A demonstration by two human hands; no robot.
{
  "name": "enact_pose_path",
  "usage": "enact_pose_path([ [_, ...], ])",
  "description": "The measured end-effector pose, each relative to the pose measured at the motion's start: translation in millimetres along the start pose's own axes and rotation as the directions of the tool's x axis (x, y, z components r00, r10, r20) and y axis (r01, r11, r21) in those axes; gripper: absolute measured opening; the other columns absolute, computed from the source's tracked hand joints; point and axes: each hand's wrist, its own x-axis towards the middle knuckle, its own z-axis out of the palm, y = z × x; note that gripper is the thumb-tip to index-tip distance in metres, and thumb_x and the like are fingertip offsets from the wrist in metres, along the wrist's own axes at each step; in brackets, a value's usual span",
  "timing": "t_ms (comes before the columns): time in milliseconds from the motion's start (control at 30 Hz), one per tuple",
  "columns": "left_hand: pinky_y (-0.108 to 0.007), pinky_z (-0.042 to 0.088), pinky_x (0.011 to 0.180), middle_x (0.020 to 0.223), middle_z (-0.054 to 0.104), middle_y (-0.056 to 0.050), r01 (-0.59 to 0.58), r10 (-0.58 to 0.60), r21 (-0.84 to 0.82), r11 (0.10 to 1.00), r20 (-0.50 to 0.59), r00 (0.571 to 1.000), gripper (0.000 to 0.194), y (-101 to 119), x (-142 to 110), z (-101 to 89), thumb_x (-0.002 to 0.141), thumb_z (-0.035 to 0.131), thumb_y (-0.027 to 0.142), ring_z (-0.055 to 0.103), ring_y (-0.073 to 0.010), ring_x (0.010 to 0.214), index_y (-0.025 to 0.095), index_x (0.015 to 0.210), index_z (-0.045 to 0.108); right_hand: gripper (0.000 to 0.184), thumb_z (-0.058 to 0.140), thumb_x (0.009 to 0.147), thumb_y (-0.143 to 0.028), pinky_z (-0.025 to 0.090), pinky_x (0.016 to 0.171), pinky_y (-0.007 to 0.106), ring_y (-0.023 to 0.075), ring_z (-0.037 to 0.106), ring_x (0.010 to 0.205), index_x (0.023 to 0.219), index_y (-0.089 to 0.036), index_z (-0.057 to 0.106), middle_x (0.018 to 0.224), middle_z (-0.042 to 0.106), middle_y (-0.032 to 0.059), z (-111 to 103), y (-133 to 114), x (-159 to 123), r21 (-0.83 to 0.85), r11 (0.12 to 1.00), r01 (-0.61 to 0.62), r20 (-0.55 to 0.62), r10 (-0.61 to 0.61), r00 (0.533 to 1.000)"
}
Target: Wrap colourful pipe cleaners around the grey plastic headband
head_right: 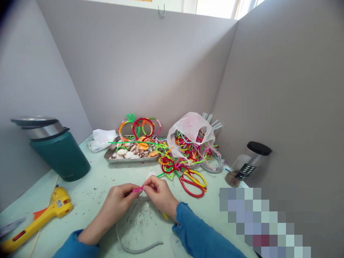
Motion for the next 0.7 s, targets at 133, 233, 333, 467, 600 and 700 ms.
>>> enact_pose_path([
  [133,-0.021,0.028,0.045,0.046,0.050,0.003,0.104,-0.101,-0.050,0.993,0.058,0.993,0.034,-0.7,0.4,3.3,0.079,0.047,0.038,0.039,-0.0103,0.045,0.015,0.061,0.064,0.010,0.051,0.081,-0.023,0.026,0.048,0.021,0.0081,0.036,0.052,0.076,-0.015,0.055,0.056,0.043,-0.0048,0.1,4.5,0.0,-0.059,0.998,0.022,-0.008,-0.022,1.000],
  [233,-0.021,0.025,0.043,0.044,0.044,0.004,0.109,-0.105,-0.048,0.993,0.091,0.990,0.034,-0.5,0.8,3.8,0.079,0.045,0.038,0.036,-0.0096,0.042,0.015,0.062,0.064,0.010,0.051,0.081,-0.022,0.026,0.048,0.021,0.0081,0.036,0.052,0.076,-0.015,0.056,0.056,0.043,-0.0048,0.6,6.9,0.2,-0.082,0.996,0.023,-0.011,-0.024,1.000],
  [333,-0.021,0.024,0.043,0.043,0.042,0.004,0.113,-0.107,-0.057,0.992,0.105,0.989,0.034,-0.3,1.6,3.6,0.079,0.044,0.038,0.034,-0.0092,0.041,0.015,0.062,0.062,0.010,0.051,0.081,-0.022,0.026,0.048,0.020,0.0080,0.035,0.051,0.076,-0.015,0.055,0.056,0.043,-0.0050,0.5,8.1,0.2,-0.093,0.995,0.019,-0.017,-0.020,1.000],
  [467,-0.021,0.020,0.040,0.036,0.036,0.007,0.221,-0.196,-0.165,0.961,0.152,0.969,0.038,-2.4,3.5,5.8,0.077,0.046,0.047,0.030,-0.0082,0.036,0.015,0.057,0.055,0.010,0.050,0.081,-0.022,0.026,0.048,0.020,0.0078,0.036,0.051,0.076,-0.016,0.056,0.056,0.043,-0.0050,-0.2,8.7,0.3,-0.104,0.994,0.032,-0.022,-0.034,0.999],
  [600,-0.021,0.018,0.038,0.031,0.035,0.007,0.323,-0.263,-0.314,0.893,0.217,0.940,0.044,-3.5,4.6,7.3,0.073,0.047,0.056,0.028,-0.0076,0.031,0.016,0.057,0.053,0.011,0.050,0.081,-0.022,0.027,0.048,0.020,0.0079,0.036,0.051,0.077,-0.015,0.057,0.056,0.044,-0.0047,-0.1,7.8,-0.4,-0.111,0.993,0.037,-0.026,-0.040,0.999],
  [700,-0.021,0.014,0.037,0.031,0.034,0.007,0.373,-0.291,-0.395,0.839,0.253,0.923,0.046,0.2,3.6,4.8,0.073,0.048,0.057,0.026,-0.0060,0.030,0.015,0.055,0.052,0.011,0.050,0.081,-0.023,0.027,0.049,0.020,0.0079,0.036,0.051,0.077,-0.015,0.057,0.055,0.044,-0.0046,0.4,5.7,-2.2,-0.117,0.992,0.050,-0.025,-0.053,0.998],
])
